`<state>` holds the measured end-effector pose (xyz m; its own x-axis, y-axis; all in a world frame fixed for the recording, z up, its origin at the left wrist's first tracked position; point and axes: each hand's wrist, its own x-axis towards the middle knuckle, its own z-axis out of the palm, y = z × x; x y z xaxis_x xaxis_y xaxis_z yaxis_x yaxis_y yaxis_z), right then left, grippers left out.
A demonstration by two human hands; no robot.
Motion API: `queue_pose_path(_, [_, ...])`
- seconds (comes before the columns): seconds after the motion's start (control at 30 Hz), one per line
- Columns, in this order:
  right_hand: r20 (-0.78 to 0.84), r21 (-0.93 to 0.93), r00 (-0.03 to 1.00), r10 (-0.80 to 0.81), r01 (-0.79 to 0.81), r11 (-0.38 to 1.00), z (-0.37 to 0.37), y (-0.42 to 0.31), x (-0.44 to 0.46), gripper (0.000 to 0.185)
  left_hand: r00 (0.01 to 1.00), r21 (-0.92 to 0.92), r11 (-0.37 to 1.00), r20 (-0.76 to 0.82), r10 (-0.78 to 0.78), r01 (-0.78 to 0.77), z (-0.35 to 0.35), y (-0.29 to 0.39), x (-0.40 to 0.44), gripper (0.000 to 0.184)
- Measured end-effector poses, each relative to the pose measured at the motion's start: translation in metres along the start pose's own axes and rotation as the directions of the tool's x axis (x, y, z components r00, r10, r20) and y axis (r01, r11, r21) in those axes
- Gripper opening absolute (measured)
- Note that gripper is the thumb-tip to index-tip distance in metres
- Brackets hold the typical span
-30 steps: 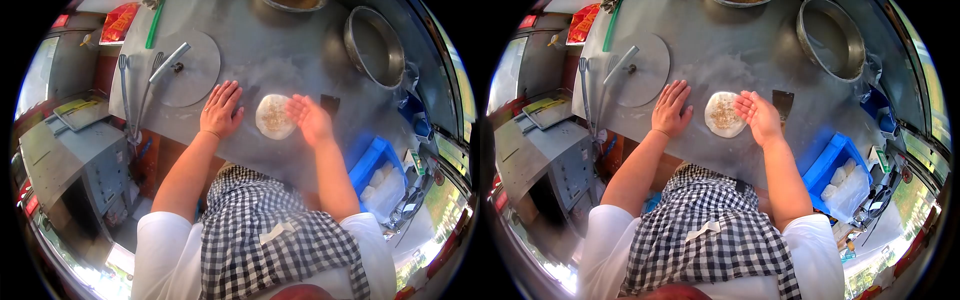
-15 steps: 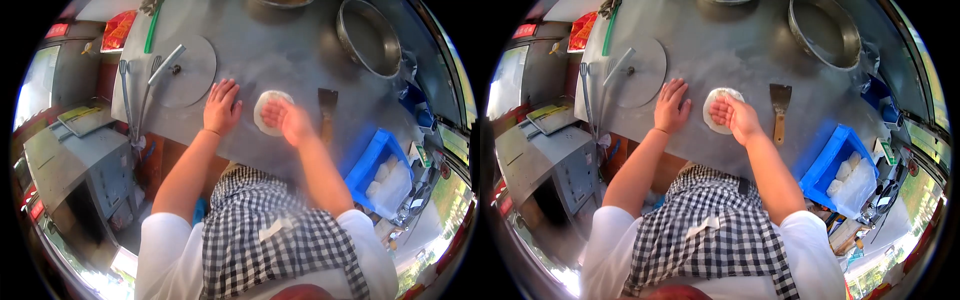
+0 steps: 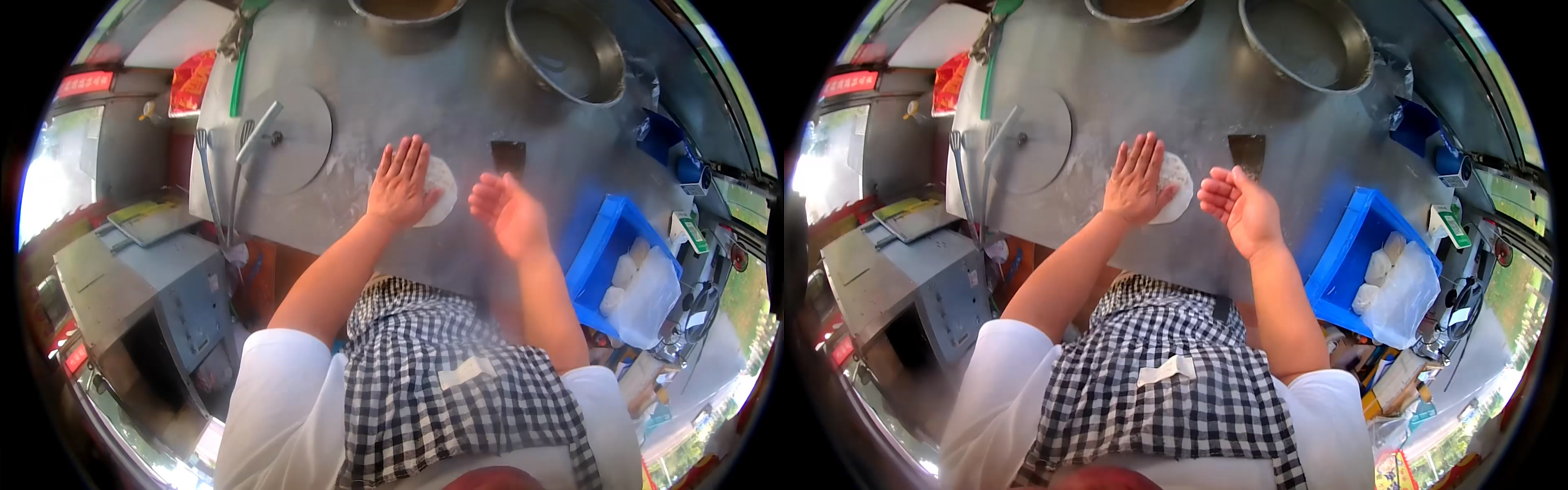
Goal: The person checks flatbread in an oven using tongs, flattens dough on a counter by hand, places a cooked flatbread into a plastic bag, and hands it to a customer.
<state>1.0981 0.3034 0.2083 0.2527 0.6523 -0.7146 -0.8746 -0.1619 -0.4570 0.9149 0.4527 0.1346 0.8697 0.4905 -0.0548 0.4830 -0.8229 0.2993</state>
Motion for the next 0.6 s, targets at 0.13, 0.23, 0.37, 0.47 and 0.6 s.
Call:
queue_pose_path(0.13, [-0.056, -0.021, 0.998, -0.001, 0.0, 1.0, -0.011, 0.001, -0.017, 0.038, 0.997, 0.058, 0.998, 0.067, 0.033, -0.037, 0.002, 0.011, -0.006, 0.079])
queue_pose_path(0.23, [-0.06, -0.042, 0.997, 0.046, -0.049, 0.998, -0.026, 0.009, -0.025, 0.038, 0.997, 0.088, 0.995, 0.073, 0.038, -0.044, -0.007, 0.011, 0.006, 0.074])
queue_pose_path(0.37, [-0.051, -0.05, 0.998, 0.023, -0.025, 0.998, -0.027, 0.007, -0.027, 0.037, 0.984, 0.124, 0.988, 0.168, 0.068, -0.089, -0.002, 0.036, -0.004, 0.066])
queue_pose_path(0.47, [-0.006, -0.022, 0.999, 0.05, -0.05, 0.998, -0.032, 0.01, -0.02, 0.036, 0.981, 0.106, 0.985, 0.151, 0.119, -0.136, 0.003, 0.04, -0.002, 0.066])
queue_pose_path(0.6, [-0.033, -0.105, 0.999, 0.007, -0.011, 0.994, -0.015, 0.007, -0.024, 0.035, 0.973, 0.061, 0.977, 0.119, 0.197, -0.205, 0.009, 0.04, -0.007, 0.067])
